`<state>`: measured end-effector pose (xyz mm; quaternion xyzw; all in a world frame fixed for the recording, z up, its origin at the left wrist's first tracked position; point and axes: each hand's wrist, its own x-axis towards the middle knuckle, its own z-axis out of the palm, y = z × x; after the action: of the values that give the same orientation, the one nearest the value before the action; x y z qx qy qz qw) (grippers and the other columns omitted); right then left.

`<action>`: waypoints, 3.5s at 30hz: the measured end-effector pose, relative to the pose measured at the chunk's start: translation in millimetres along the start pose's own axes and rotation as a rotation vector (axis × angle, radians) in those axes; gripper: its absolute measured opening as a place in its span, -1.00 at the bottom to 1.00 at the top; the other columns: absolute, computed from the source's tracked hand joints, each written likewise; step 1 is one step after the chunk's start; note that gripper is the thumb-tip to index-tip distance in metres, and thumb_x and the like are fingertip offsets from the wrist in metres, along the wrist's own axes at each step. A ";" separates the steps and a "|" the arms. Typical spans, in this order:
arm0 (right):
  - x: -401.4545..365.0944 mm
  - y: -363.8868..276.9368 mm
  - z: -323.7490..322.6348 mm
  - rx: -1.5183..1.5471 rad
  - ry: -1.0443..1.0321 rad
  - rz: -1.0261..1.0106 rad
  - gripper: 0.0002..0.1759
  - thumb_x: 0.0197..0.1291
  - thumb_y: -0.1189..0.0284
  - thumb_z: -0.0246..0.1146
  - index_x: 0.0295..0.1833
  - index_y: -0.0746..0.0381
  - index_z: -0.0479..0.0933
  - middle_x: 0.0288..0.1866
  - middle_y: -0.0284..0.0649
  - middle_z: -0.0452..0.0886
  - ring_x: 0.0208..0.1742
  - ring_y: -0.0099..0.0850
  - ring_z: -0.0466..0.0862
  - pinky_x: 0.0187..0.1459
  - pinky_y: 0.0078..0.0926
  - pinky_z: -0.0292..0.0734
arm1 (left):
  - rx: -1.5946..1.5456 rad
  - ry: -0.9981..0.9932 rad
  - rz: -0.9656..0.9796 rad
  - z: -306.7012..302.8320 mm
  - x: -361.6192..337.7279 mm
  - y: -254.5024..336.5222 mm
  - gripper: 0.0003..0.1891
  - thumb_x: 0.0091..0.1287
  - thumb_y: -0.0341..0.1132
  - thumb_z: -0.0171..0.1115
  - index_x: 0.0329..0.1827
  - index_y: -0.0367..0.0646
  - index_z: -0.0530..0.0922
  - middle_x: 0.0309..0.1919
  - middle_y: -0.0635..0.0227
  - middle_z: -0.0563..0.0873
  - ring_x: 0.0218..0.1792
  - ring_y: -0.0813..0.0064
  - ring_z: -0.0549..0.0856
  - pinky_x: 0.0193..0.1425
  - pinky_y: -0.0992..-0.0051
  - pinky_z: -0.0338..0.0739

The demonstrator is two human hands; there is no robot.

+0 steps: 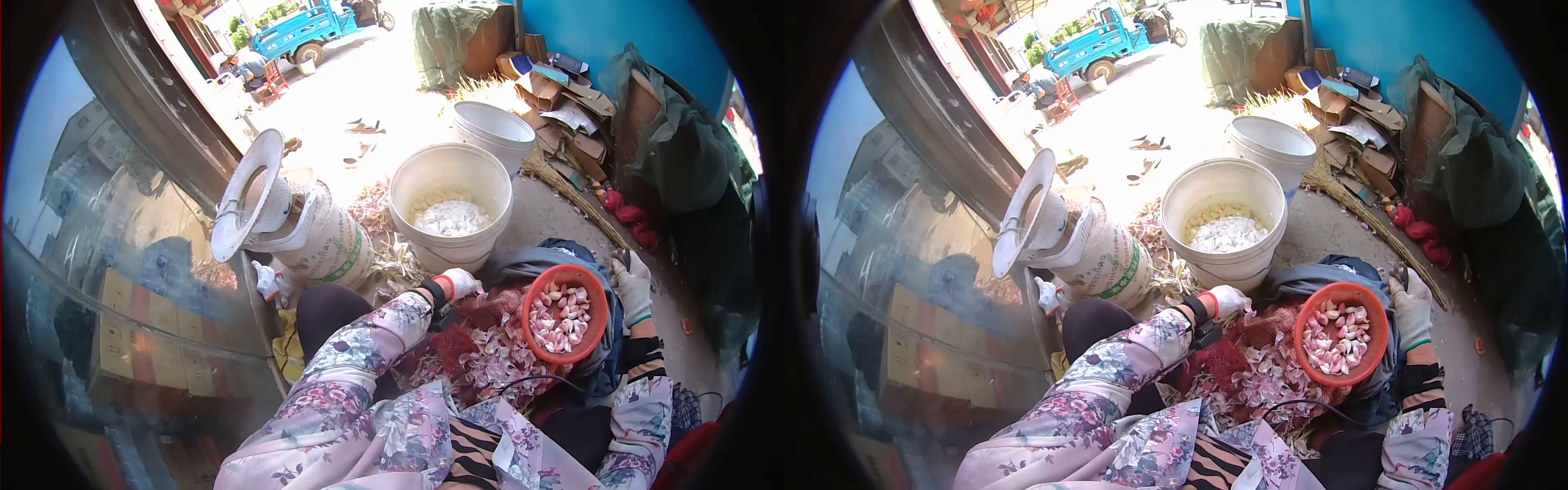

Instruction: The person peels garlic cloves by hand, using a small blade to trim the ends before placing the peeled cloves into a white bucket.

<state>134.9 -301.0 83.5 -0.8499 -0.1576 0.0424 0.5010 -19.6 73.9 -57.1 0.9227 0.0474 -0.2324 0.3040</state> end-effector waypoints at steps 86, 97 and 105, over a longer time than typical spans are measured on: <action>-184.2 -61.8 118.5 -0.560 -0.750 -0.408 -0.78 0.15 0.28 0.24 -0.21 0.20 0.54 -0.34 -0.07 0.64 -0.24 -0.08 0.70 -0.21 -0.17 0.61 | -0.689 0.076 0.127 -65.6 -112.8 88.5 -0.72 0.44 -0.29 0.18 -0.01 -0.36 0.65 -0.33 0.31 0.77 -0.37 0.63 0.66 -0.28 0.62 0.55; -194.1 -44.4 106.3 -0.618 -0.719 -0.388 -0.83 0.14 0.39 0.15 -0.25 0.22 0.60 -0.40 -0.09 0.69 -0.35 -0.10 0.74 -0.34 -0.16 0.64 | 0.046 0.423 0.351 27.6 -12.6 156.7 -0.79 0.32 -0.15 0.21 -0.13 0.02 0.72 -0.30 0.14 0.74 -0.23 0.04 0.71 -0.13 0.23 0.61; -209.6 -39.3 88.4 -0.586 -0.650 -0.360 -0.81 0.21 0.39 0.10 -0.23 0.20 0.60 -0.41 -0.09 0.67 -0.34 -0.10 0.74 -0.32 -0.15 0.64 | 0.113 0.331 0.495 56.4 49.7 193.7 -0.78 0.29 -0.22 0.18 -0.10 0.06 0.74 -0.22 0.13 0.75 -0.17 0.08 0.72 -0.03 0.21 0.60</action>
<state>-92.7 -274.3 55.8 -0.8573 -0.4565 0.1724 0.1644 46.3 -118.6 -15.3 0.9471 -0.1429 0.0000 0.2875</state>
